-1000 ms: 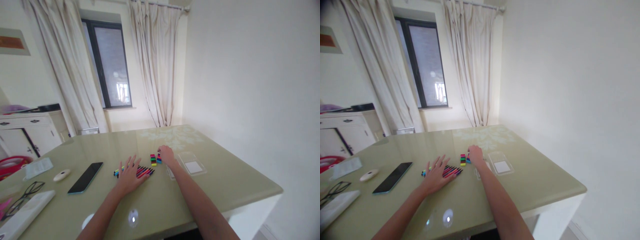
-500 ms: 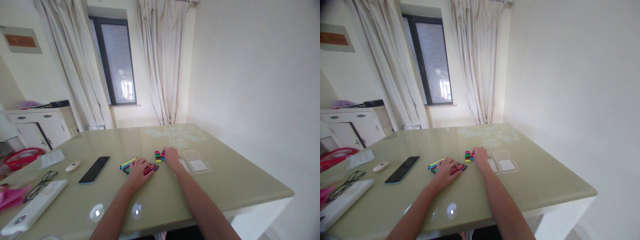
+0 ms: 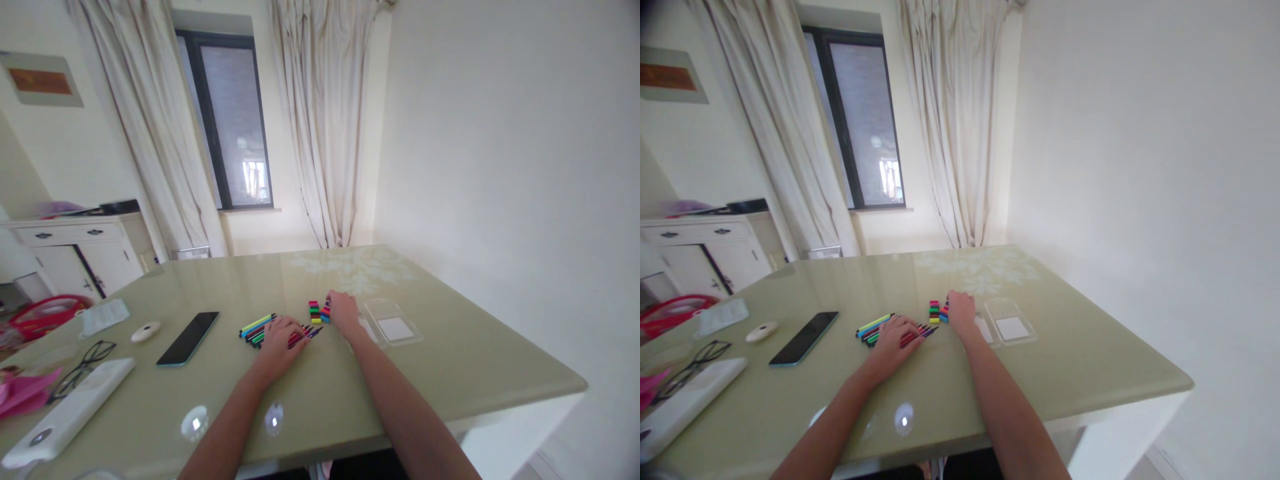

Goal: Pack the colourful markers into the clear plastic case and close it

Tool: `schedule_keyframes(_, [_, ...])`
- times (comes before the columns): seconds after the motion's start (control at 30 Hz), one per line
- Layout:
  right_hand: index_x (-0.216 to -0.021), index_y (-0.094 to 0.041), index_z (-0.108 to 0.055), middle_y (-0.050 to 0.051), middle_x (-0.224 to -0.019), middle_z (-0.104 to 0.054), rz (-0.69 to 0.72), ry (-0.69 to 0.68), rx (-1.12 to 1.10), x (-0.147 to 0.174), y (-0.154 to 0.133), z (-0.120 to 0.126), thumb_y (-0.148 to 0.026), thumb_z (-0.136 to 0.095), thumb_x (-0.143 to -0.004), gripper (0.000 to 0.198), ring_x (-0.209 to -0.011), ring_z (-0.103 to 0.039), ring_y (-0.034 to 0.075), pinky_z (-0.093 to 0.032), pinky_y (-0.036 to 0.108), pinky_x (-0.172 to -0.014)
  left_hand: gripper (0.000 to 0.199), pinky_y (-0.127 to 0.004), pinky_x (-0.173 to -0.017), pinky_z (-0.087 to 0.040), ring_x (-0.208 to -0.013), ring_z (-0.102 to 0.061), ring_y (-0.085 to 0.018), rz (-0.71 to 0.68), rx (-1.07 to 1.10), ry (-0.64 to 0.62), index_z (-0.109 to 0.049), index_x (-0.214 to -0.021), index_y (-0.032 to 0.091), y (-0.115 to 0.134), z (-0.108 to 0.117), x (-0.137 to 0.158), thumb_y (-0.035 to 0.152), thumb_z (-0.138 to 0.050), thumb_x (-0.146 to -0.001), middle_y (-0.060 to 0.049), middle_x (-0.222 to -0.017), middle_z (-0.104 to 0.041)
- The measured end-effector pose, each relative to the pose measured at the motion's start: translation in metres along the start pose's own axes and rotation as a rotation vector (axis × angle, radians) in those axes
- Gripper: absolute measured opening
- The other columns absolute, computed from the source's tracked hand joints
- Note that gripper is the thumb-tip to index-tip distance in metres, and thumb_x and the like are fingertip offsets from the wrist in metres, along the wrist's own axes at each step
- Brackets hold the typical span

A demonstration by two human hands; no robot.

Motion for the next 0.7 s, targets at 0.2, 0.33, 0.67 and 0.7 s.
schedule_keyframes(0.2, [-0.105,-0.017,-0.071,0.008,-0.104,-0.075,0.179,-0.071,-0.801,0.012,0.002,0.022,-0.018,-0.051,-0.091,0.024,-0.093,-0.07,0.018,-0.052,0.032,-0.086,0.031,-0.038,-0.084,-0.05,-0.094,-0.066,-0.024,0.117,0.185,0.175,-0.068,-0.1,0.022,-0.007,0.002,-0.003,0.047,-0.05,-0.097,-0.006,-0.099,-0.074])
schedule_keyframes(0.33, [-0.103,-0.02,-0.073,0.008,-0.104,-0.077,0.286,-0.109,-1.165,0.041,0.002,0.038,-0.034,-0.064,-0.087,0.023,-0.099,-0.07,0.022,-0.053,0.04,-0.094,0.031,-0.039,-0.092,-0.05,-0.101,-0.065,-0.023,0.09,0.211,0.234,-0.067,-0.111,0.023,-0.006,0.005,-0.003,0.042,-0.045,-0.099,-0.007,-0.108,-0.073])
schedule_keyframes(0.67, [-0.099,-0.02,-0.075,0.008,-0.105,-0.077,0.298,-0.11,-1.394,0.058,-0.003,0.041,-0.041,-0.076,-0.08,0.029,-0.101,-0.07,0.024,-0.052,0.042,-0.096,0.028,-0.035,-0.09,-0.049,-0.099,-0.064,-0.021,-0.019,0.209,0.245,-0.065,-0.112,0.023,0.002,0.006,-0.001,0.039,-0.044,-0.101,-0.006,-0.105,-0.07])
schedule_keyframes(0.7, [-0.1,-0.02,-0.075,0.008,-0.106,-0.076,0.32,-0.101,-1.387,0.06,-0.004,0.042,-0.041,-0.075,-0.082,0.028,-0.102,-0.069,0.023,-0.051,0.041,-0.097,0.028,-0.035,-0.09,-0.049,-0.099,-0.064,-0.021,-0.022,0.204,0.244,-0.065,-0.112,0.023,0.002,0.005,-0.001,0.039,-0.044,-0.101,-0.006,-0.105,-0.07])
Point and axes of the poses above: each hand's wrist, its own x-axis away from the middle knuckle, its own z-axis out of the back of the hand, y = z × x, the point moved 3 cm from there along -x, towards the middle knuckle
